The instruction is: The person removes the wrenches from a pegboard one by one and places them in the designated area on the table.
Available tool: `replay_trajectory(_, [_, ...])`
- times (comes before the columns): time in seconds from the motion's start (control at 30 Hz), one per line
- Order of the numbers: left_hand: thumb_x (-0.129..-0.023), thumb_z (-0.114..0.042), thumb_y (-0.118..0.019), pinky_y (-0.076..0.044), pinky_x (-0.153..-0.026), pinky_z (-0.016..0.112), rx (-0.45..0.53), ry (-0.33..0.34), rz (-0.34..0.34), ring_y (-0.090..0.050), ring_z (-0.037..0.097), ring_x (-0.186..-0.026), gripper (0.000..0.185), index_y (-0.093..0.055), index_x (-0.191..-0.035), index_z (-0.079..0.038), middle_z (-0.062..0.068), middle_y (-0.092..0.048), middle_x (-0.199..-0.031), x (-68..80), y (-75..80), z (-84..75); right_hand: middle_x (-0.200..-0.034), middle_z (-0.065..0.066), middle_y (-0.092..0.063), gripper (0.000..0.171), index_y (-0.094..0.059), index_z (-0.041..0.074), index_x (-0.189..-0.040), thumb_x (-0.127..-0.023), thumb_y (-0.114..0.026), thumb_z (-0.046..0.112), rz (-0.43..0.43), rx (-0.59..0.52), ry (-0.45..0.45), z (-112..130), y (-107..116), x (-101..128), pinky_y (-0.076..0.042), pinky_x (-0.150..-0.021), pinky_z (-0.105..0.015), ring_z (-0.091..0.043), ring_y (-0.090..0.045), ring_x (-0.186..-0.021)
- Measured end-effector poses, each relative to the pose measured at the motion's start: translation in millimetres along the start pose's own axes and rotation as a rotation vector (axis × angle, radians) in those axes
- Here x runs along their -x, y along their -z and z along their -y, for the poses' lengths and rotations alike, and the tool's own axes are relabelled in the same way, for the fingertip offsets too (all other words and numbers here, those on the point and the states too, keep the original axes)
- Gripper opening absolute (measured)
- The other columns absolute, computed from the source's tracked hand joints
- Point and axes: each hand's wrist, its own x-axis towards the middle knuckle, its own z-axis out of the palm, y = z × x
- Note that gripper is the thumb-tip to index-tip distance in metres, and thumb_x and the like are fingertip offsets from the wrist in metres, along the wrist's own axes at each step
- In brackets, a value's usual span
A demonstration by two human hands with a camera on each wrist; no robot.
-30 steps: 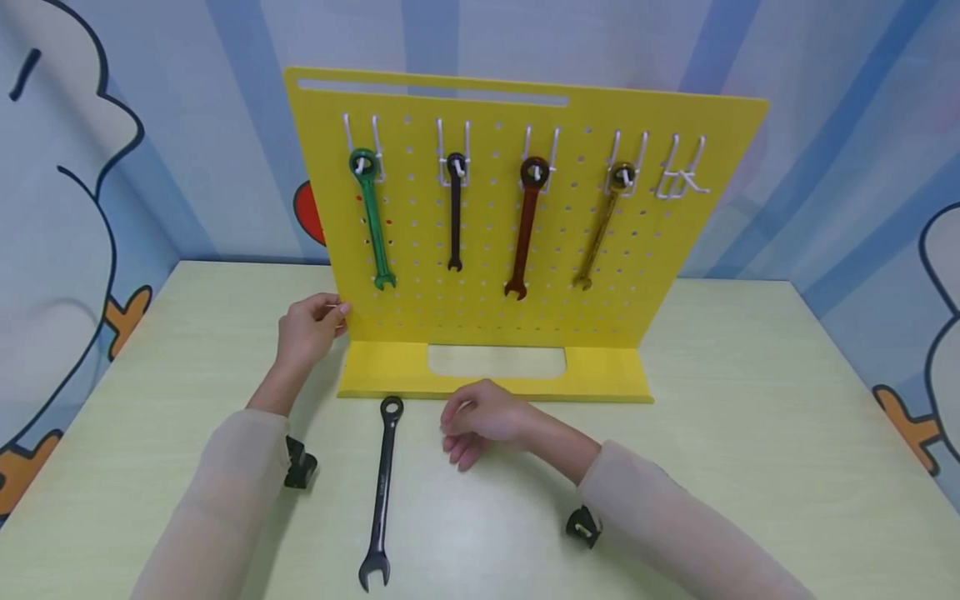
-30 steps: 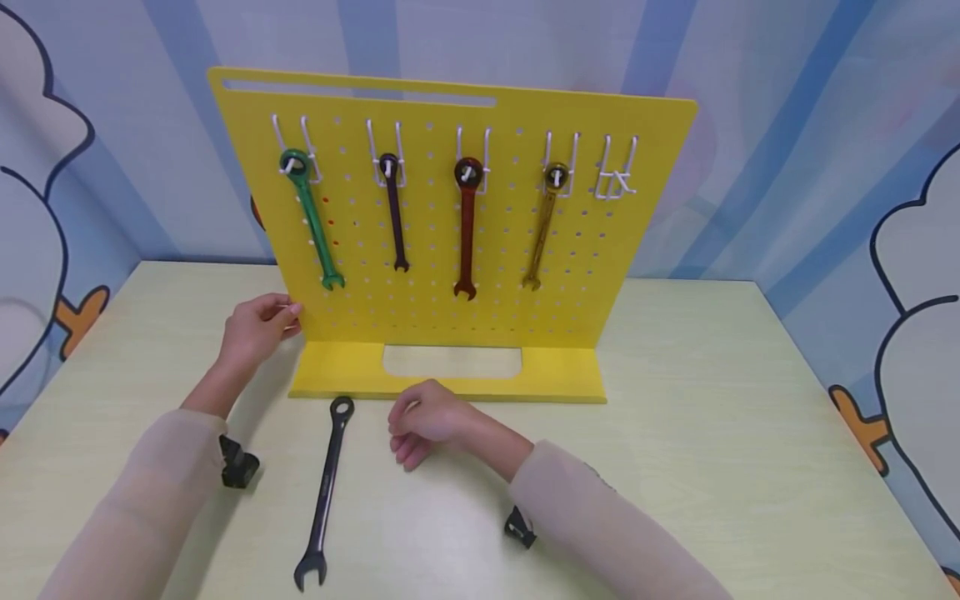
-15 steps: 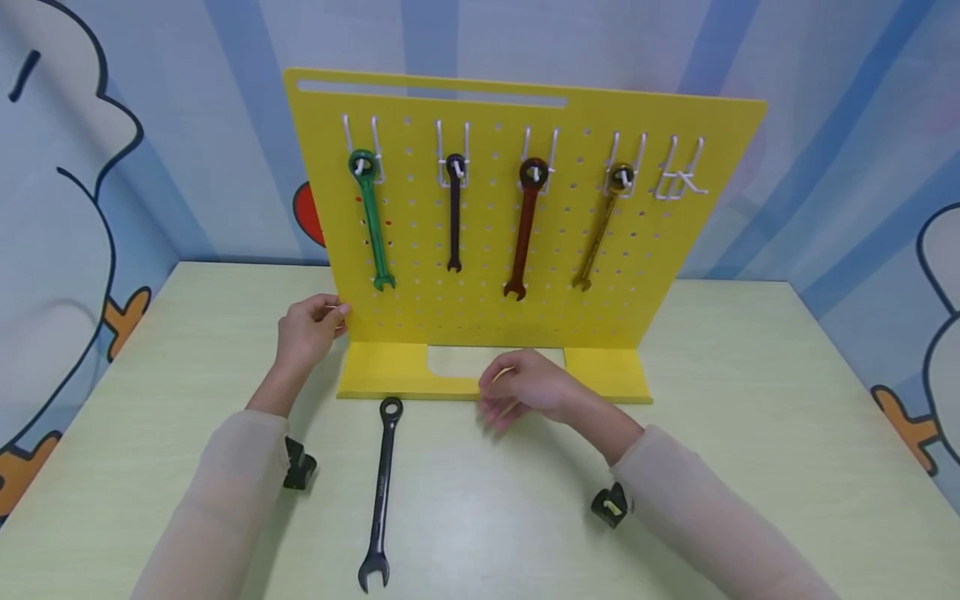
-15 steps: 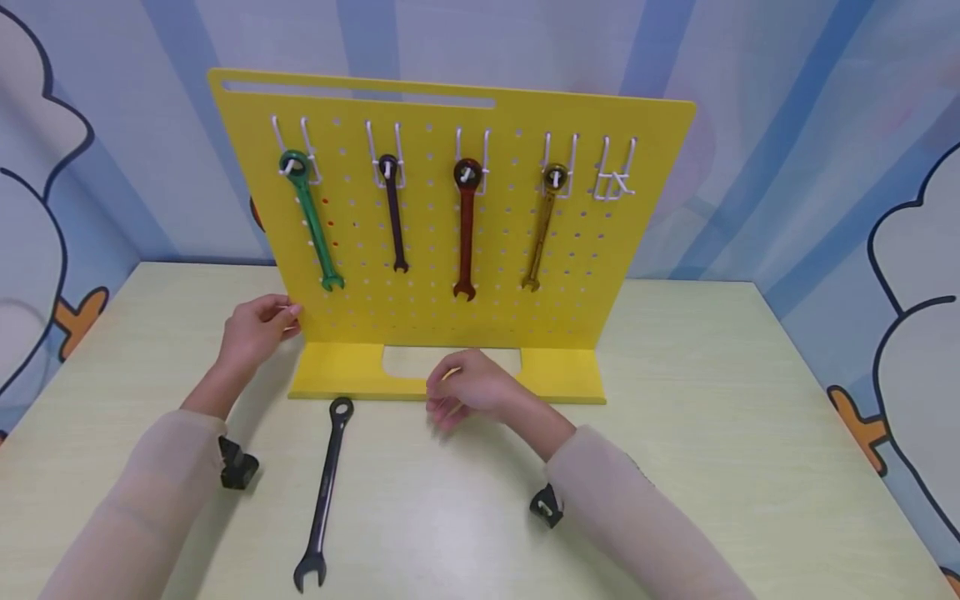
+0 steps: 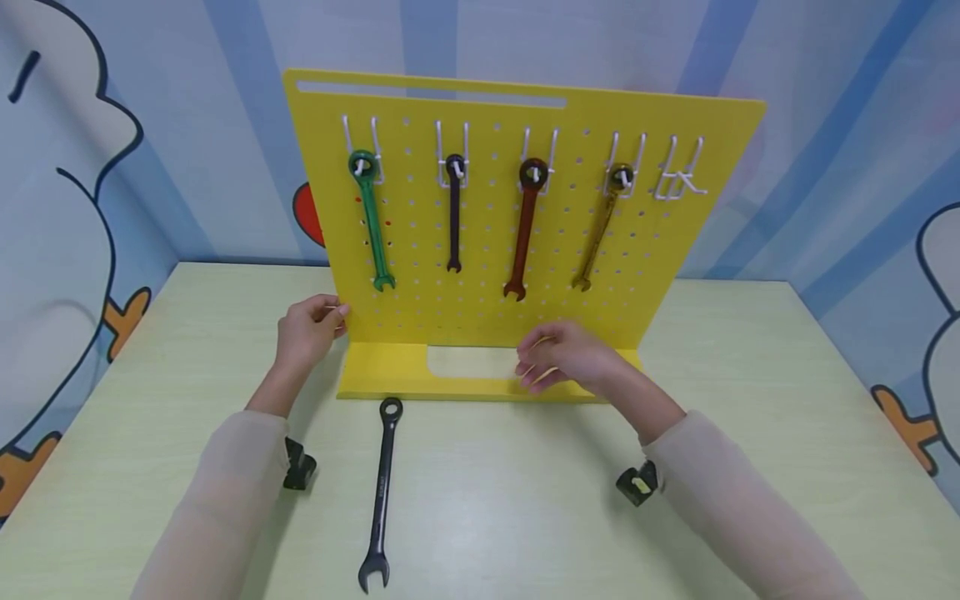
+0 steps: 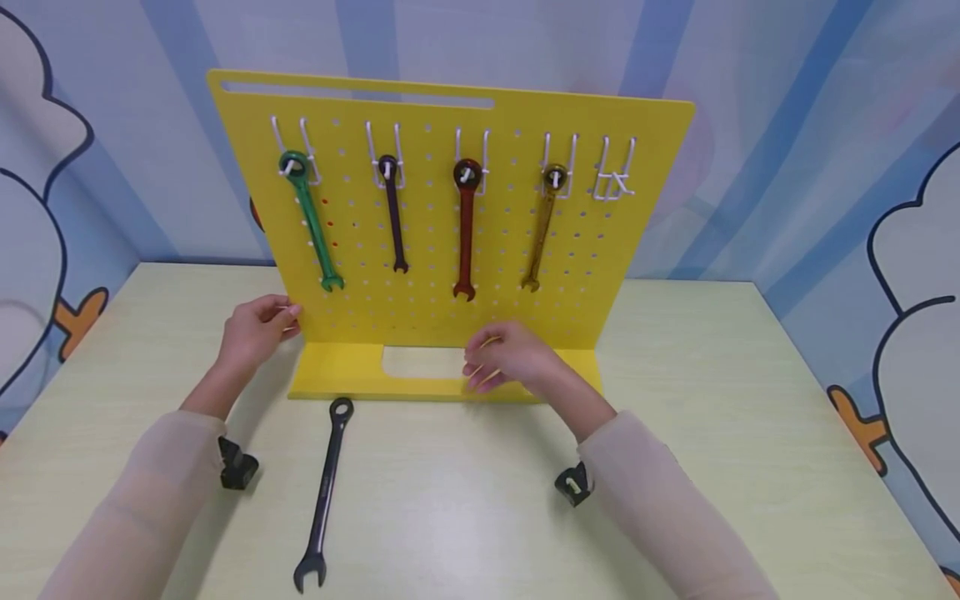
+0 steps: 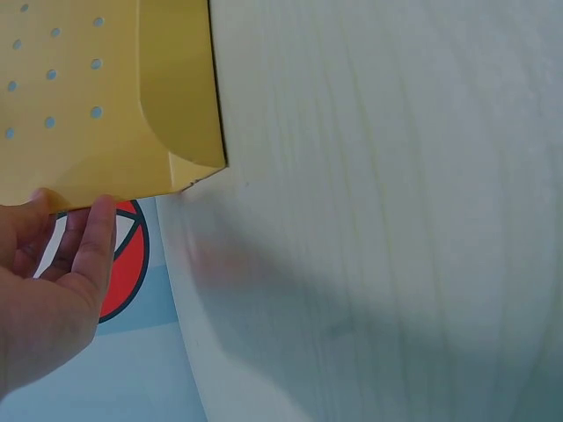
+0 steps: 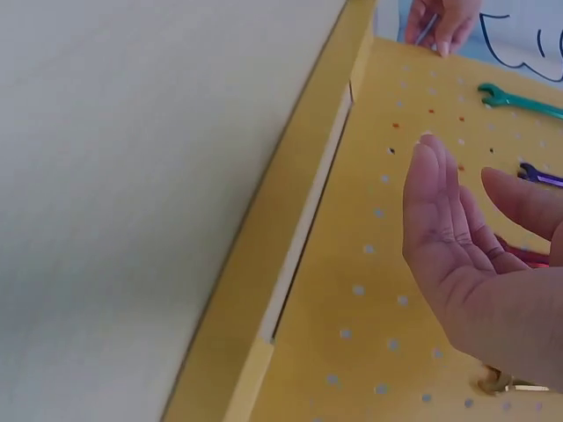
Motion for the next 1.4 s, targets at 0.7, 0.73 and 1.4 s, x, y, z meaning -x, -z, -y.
replay_trajectory(0.7, [-0.089, -0.036, -0.053, -0.054, -0.075, 0.029, -0.005, 0.009, -0.001, -0.061, 0.019, -0.087, 0.037, -0.059, -0.118, -0.013, 0.005, -0.059, -0.103, -0.1, -0.4, -1.7, -0.115, -0.024, -0.048, 0.032, -0.037, -0.008, -0.125, -0.095, -0.044, 0.0, -0.28, 0.011, 0.099, 36, 49, 18, -0.047, -0.089, -0.042, -0.033, -0.053, -0.1])
replay_trajectory(0.73, [-0.089, -0.036, -0.053, -0.054, -0.075, 0.029, -0.004, 0.01, -0.001, -0.061, 0.018, -0.087, 0.037, -0.059, -0.118, -0.013, 0.005, -0.059, -0.103, -0.2, -0.4, -1.5, -0.116, -0.023, -0.048, 0.031, -0.037, -0.009, -0.124, -0.095, -0.044, 0.0, -0.287, 0.012, 0.108, 37, 50, 18, -0.047, -0.089, -0.042, -0.033, -0.053, -0.101])
replay_trajectory(1.4, [-0.089, -0.036, -0.054, -0.054, -0.075, 0.029, -0.002, 0.0, -0.003, -0.061, 0.019, -0.087, 0.036, -0.059, -0.116, -0.012, 0.006, -0.059, -0.102, -1.2, 0.5, -0.4, -0.108, -0.01, -0.05, 0.021, -0.047, -0.004, -0.111, -0.091, -0.051, -0.002, -0.438, -0.056, 0.249, 66, 62, 37, -0.05, -0.083, -0.03, -0.023, -0.052, -0.097])
